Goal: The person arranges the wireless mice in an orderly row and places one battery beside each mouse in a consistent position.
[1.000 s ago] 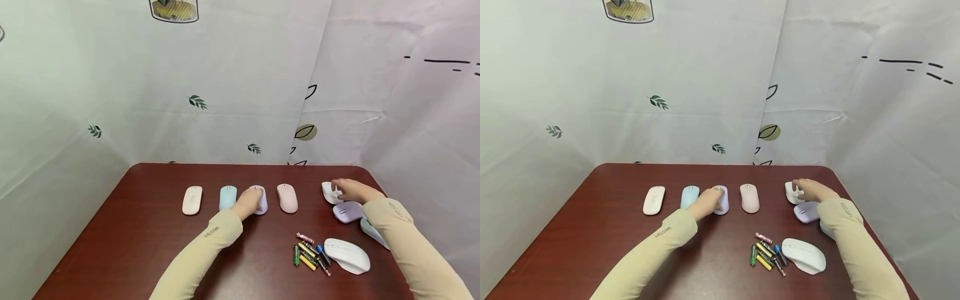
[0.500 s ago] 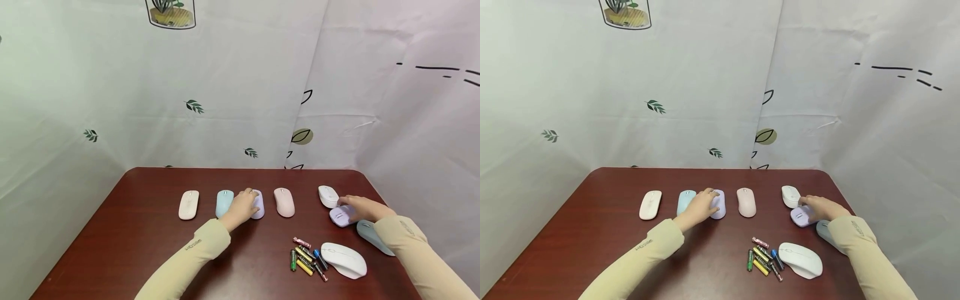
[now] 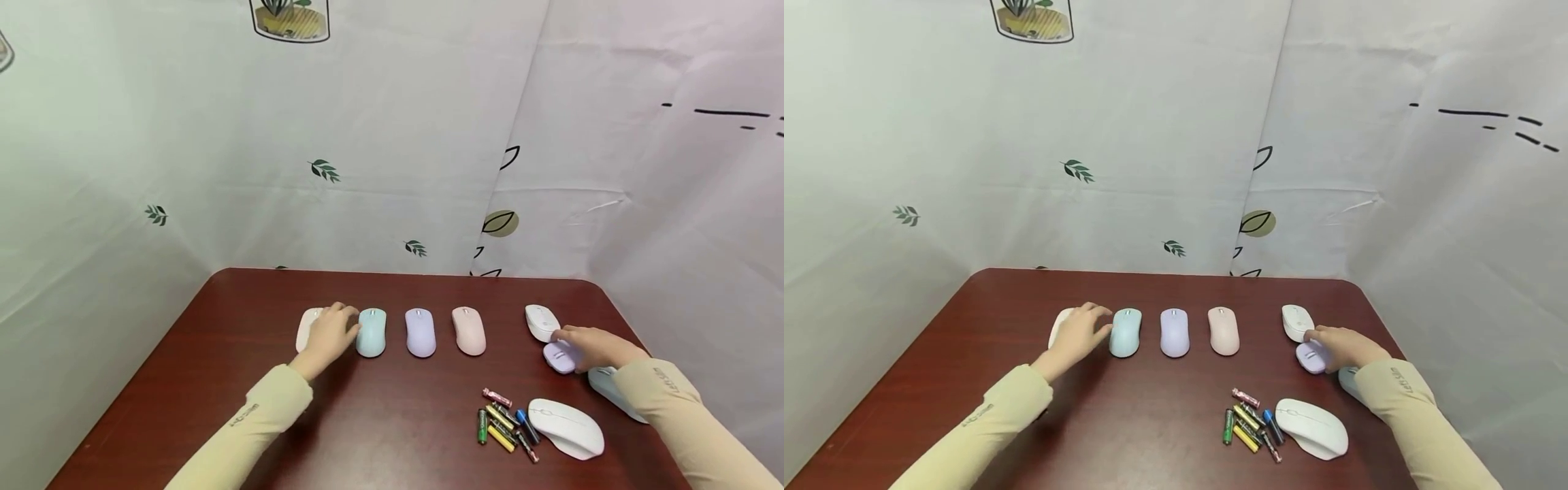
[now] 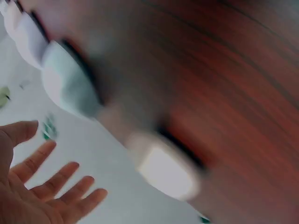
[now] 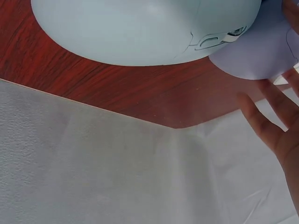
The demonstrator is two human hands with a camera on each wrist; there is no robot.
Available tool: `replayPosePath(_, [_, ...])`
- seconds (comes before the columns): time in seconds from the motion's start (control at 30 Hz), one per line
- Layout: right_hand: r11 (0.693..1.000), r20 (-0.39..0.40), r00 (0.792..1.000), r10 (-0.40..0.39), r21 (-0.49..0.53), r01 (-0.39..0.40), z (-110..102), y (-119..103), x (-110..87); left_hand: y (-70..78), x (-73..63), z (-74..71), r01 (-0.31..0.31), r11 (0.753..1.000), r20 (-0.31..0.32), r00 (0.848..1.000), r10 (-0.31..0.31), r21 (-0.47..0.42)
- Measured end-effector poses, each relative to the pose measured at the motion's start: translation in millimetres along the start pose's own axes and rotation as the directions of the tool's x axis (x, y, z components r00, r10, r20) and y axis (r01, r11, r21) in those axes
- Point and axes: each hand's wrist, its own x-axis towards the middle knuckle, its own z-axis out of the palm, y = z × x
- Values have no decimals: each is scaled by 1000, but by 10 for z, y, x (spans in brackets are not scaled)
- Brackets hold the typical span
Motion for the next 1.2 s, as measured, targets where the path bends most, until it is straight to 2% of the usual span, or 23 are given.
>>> replayPosePath(0.1, [1000,-5,1000,-10,-20,10,-8,-5,7,-288,-20,-65,-32,996,44,998,36,-83])
replayPosePath(0.2, [998,-34,999,-26,-64,23,1,-18,15,-538,-29,-121,-33,986,110,993,52,-166])
replayPosePath(0.33, [985,-120,991,-58,-169,37,37,-31,37,-744,-14,-213,-6,988,195,980,36,-151])
replayPosePath(0.4, [980,-172,982,-73,-193,39,52,-43,69,-808,-19,-266,-5,990,249,968,39,-139])
replayPosePath(0.53, [982,-270,958,-92,-184,42,44,-80,127,-866,-31,-330,-30,993,320,945,65,-112])
replayPosePath(0.6, [983,-312,945,-99,-180,43,10,-108,146,-866,-30,-329,-42,995,336,939,70,-91])
replayPosePath(0.67, [980,-369,921,-124,-194,55,-16,-129,173,-854,-21,-315,-62,996,344,936,81,-67])
replayPosePath(0.8, [976,-453,878,-152,-210,61,-40,-200,280,-837,8,-305,-39,998,366,929,57,-57])
replayPosePath(0.9, [983,-481,869,-114,-181,29,-59,-301,396,-835,21,-326,-30,998,378,925,45,-46])
replayPosePath(1.03, [989,-521,852,-56,-147,-25,-89,-470,561,-841,40,-358,-59,997,383,921,71,-42])
replayPosePath(1.1, [990,-545,836,-56,-140,-25,-89,-561,645,-851,50,-361,-50,997,388,919,68,-59])
replayPosePath(1.2, [994,-564,824,-64,-107,3,-83,-715,751,-876,59,-354,-64,996,399,913,83,-59])
